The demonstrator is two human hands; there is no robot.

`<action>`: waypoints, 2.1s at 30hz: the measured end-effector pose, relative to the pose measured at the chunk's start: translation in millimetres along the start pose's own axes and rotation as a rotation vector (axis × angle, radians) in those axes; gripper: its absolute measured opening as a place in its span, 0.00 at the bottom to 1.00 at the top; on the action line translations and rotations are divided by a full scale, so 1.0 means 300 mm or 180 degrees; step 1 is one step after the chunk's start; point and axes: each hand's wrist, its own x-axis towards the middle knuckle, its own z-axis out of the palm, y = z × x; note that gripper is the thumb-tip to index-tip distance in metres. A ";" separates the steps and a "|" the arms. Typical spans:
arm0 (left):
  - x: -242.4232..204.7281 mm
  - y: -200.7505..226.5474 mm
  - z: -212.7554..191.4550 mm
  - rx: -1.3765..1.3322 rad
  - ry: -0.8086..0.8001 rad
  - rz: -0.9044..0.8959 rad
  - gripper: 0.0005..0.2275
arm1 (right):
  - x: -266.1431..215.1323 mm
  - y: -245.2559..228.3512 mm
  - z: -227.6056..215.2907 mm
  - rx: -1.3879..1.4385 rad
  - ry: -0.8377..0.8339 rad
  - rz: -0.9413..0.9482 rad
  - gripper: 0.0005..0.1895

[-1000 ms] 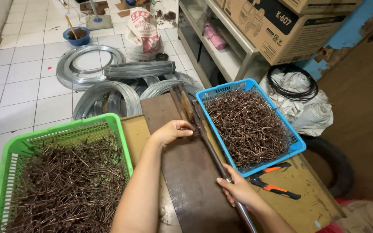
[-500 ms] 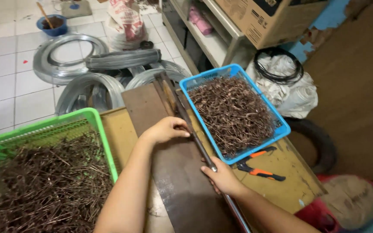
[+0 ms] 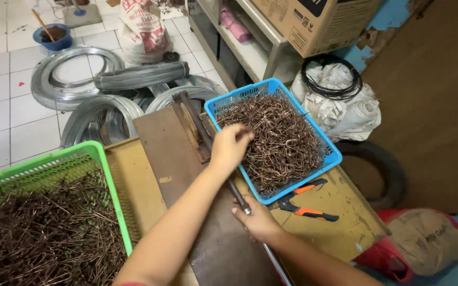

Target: Sorting and processing small metal wire pieces from a green basket into a blue basket using a wooden jig on the floor.

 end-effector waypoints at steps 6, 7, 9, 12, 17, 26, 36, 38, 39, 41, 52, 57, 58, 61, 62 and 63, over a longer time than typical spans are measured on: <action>0.336 -0.098 0.172 -0.0435 0.0371 -0.0521 0.09 | -0.027 -0.053 -0.009 -0.0464 -0.0091 0.0091 0.22; 0.370 -0.110 0.194 -0.0447 0.0373 -0.0498 0.09 | -0.020 -0.034 -0.009 -0.0470 -0.0069 0.0078 0.22; 0.439 -0.131 0.238 -0.0150 0.0249 -0.0673 0.11 | -0.007 0.002 -0.009 -0.0301 -0.0094 -0.0202 0.23; 0.498 -0.168 0.266 -0.0057 0.0266 -0.0663 0.11 | 0.007 0.025 -0.006 -0.0131 -0.0141 -0.0236 0.20; 0.476 -0.195 0.269 0.0559 0.0325 -0.0682 0.26 | -0.006 0.012 -0.012 0.0011 -0.0144 -0.0052 0.20; -0.100 -0.145 0.012 0.0868 -0.0192 -0.0010 0.20 | 0.054 0.091 -0.014 0.0311 -0.0163 -0.0193 0.21; -0.557 -0.268 -0.686 0.1902 0.0546 -0.1189 0.20 | 0.105 0.107 -0.050 0.0647 -0.0147 -0.0105 0.21; -0.645 -0.454 -0.750 0.2226 0.1047 -0.1227 0.22 | 0.093 0.095 -0.051 0.0566 -0.0155 -0.0108 0.22; -0.676 -0.547 -0.781 0.2534 0.1472 -0.1160 0.25 | 0.089 0.089 -0.054 0.0549 -0.0060 -0.0103 0.22; -0.700 -0.655 -0.814 0.2432 0.1230 -0.1660 0.28 | 0.094 0.083 -0.060 0.0475 -0.0115 -0.0130 0.22; -0.661 -0.624 -0.769 0.2644 -0.0344 -0.2368 0.23 | 0.046 0.028 -0.054 0.0275 -0.0058 -0.0161 0.22; -0.669 -0.615 -0.812 0.2229 0.0294 -0.2295 0.10 | 0.038 0.017 -0.053 0.0201 -0.0042 -0.0154 0.22; -0.673 -0.586 -0.833 0.2223 0.0307 -0.2287 0.10 | 0.042 0.021 -0.053 0.0194 -0.0037 -0.0168 0.22; -0.683 -0.534 -0.880 0.2000 0.0034 -0.1983 0.05 | 0.044 0.020 -0.054 0.0284 -0.0087 -0.0198 0.22; -0.685 -0.540 -0.886 0.1736 -0.0053 -0.2035 0.07 | 0.040 0.011 -0.051 0.0268 -0.0090 -0.0196 0.22; -0.693 -0.547 -0.887 0.1463 -0.0147 -0.2094 0.10 | 0.032 0.006 -0.049 0.0246 -0.0095 -0.0181 0.22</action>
